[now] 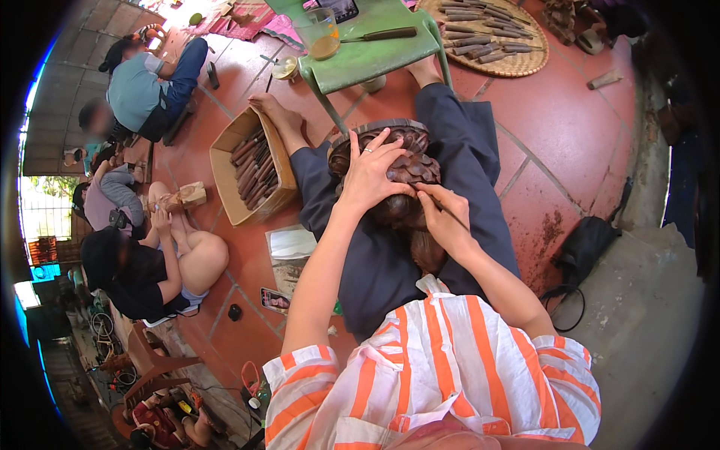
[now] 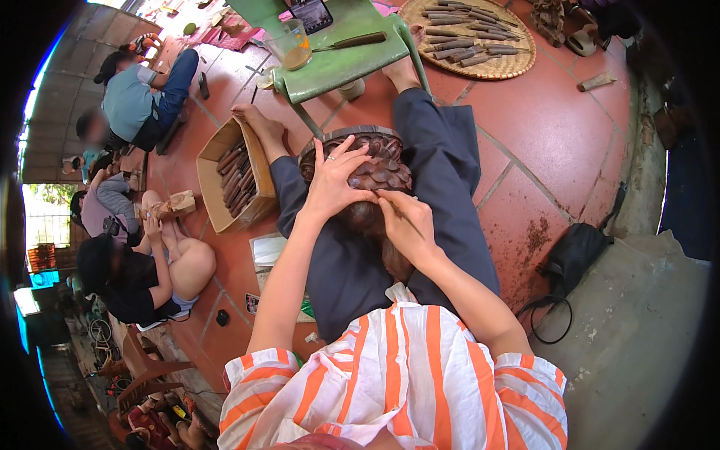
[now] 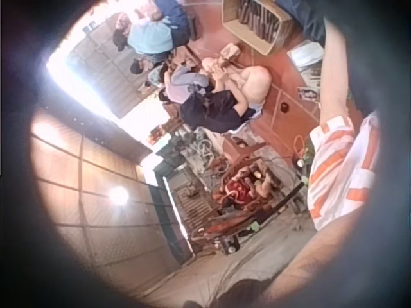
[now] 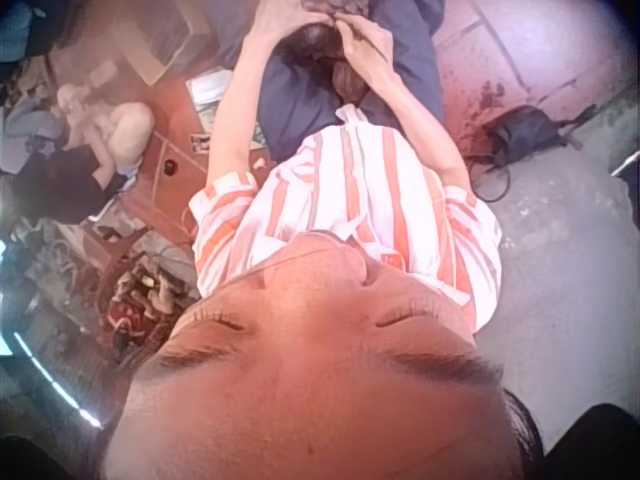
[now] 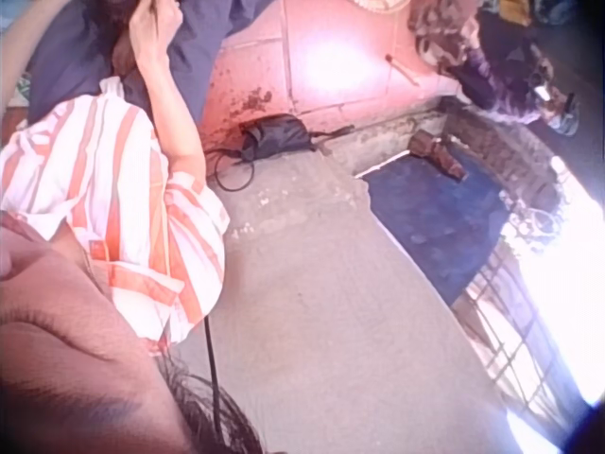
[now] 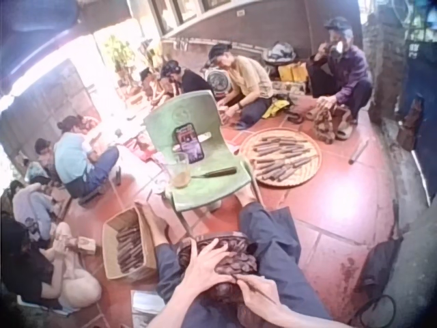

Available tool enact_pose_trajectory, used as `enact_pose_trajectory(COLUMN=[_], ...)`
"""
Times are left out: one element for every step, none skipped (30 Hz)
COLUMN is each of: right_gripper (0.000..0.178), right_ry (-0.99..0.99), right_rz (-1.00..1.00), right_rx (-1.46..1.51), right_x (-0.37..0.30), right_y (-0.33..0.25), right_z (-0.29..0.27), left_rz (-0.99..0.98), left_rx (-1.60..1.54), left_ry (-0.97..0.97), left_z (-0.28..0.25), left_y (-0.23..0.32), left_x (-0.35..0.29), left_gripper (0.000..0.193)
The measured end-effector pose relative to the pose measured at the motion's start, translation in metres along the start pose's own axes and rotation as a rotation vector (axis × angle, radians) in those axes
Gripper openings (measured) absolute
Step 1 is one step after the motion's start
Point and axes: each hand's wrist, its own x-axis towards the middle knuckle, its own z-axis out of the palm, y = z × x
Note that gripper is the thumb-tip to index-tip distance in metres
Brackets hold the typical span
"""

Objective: The person sits on the floor and uses a small knife to carve a dark, textured wooden object resting in their lap. They hold the object steady with one hand while carefully shaping its surface with the tool in the other hand.

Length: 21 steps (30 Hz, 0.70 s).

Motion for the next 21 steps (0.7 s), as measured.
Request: enact_pose_trajectory(right_gripper=[0.010, 0.010, 0.010, 0.010, 0.011, 0.011, 0.011, 0.011, 0.011, 0.011, 0.011, 0.011, 0.011, 0.011, 0.012, 0.012, 0.012, 0.012, 0.012, 0.012, 0.012], right_ry=[0.007, 0.019, 0.032, 0.043, 0.050, 0.048, 0.045, 0.042, 0.033, 0.024, 0.015, 0.011, 0.007, 0.004, -0.036, -0.076, -0.116, -0.083, -0.050, -0.017, -0.004], right_rz=[0.001, -0.029, -0.057, -0.085, -0.112, -0.108, -0.104, -0.099, -0.102, -0.105, -0.108, -0.093, -0.078, -0.062, -0.021, 0.021, 0.063, 0.062, 0.060, 0.058, 0.043], right_rx=[-0.021, -0.043, -0.064, -0.086, -0.093, -0.098, -0.102, -0.106, -0.107, -0.107, -0.107, -0.085, -0.063, -0.041, -0.031, -0.020, -0.010, 0.000, 0.009, 0.019, 0.013], right_x=[0.002, 0.003, 0.002, 0.002, 0.003, 0.002, 0.002, 0.002, 0.001, 0.000, -0.001, 0.000, 0.001, 0.001, 0.002, 0.002, 0.003, 0.002, 0.003, 0.004, 0.005], right_y=[-0.001, 0.000, 0.000, 0.000, 0.001, 0.001, 0.000, 0.000, -0.002, -0.004, -0.005, -0.005, -0.004, -0.003, -0.004, -0.007, -0.008, -0.005, -0.001, 0.002, 0.003], right_z=[-0.002, -0.001, 0.001, 0.003, 0.005, 0.005, 0.005, 0.005, 0.005, 0.006, 0.006, 0.005, 0.003, 0.001, -0.002, -0.007, -0.009, -0.010, -0.009, -0.008, -0.008], left_rz=[0.001, 0.002, 0.002, 0.001, 0.000, 0.003, 0.006, 0.009, 0.010, 0.010, 0.011, 0.002, -0.006, -0.015, -0.016, -0.018, -0.019, -0.017, -0.014, -0.012, -0.013], left_rx=[-0.005, -0.010, -0.009, -0.008, -0.007, -0.005, -0.004, -0.003, 0.003, 0.009, 0.015, 0.001, -0.013, -0.027, -0.023, -0.019, -0.015, -0.017, -0.018, -0.020, -0.021], left_ry=[0.003, 0.005, 0.008, 0.011, 0.014, 0.013, 0.012, 0.011, 0.007, 0.003, -0.001, -0.010, -0.019, -0.028, -0.034, -0.040, -0.047, -0.042, -0.038, -0.034, -0.031], left_z=[0.000, 0.000, 0.000, 0.000, 0.001, 0.001, 0.002, 0.002, 0.002, 0.002, 0.003, 0.002, 0.001, 0.000, -0.001, -0.002, -0.003, -0.002, -0.002, -0.002, -0.001], left_y=[0.001, 0.001, 0.000, -0.001, -0.002, -0.001, -0.001, 0.000, -0.001, -0.003, -0.003, -0.002, -0.001, 0.000, 0.000, -0.001, -0.001, -0.001, 0.000, 0.000, 0.000], left_x=[0.000, 0.001, 0.000, -0.001, -0.001, -0.001, 0.000, 0.000, 0.000, 0.000, 0.000, 0.000, 0.001, 0.001, 0.001, 0.000, 0.000, 0.000, 0.001, 0.001, 0.001], left_gripper=[0.064, 0.064, 0.064, 0.064, 0.064, 0.064, 0.064, 0.064, 0.063, 0.063, 0.063, 0.063, 0.064, 0.064, 0.065, 0.066, 0.067, 0.068, 0.069, 0.069, 0.069])
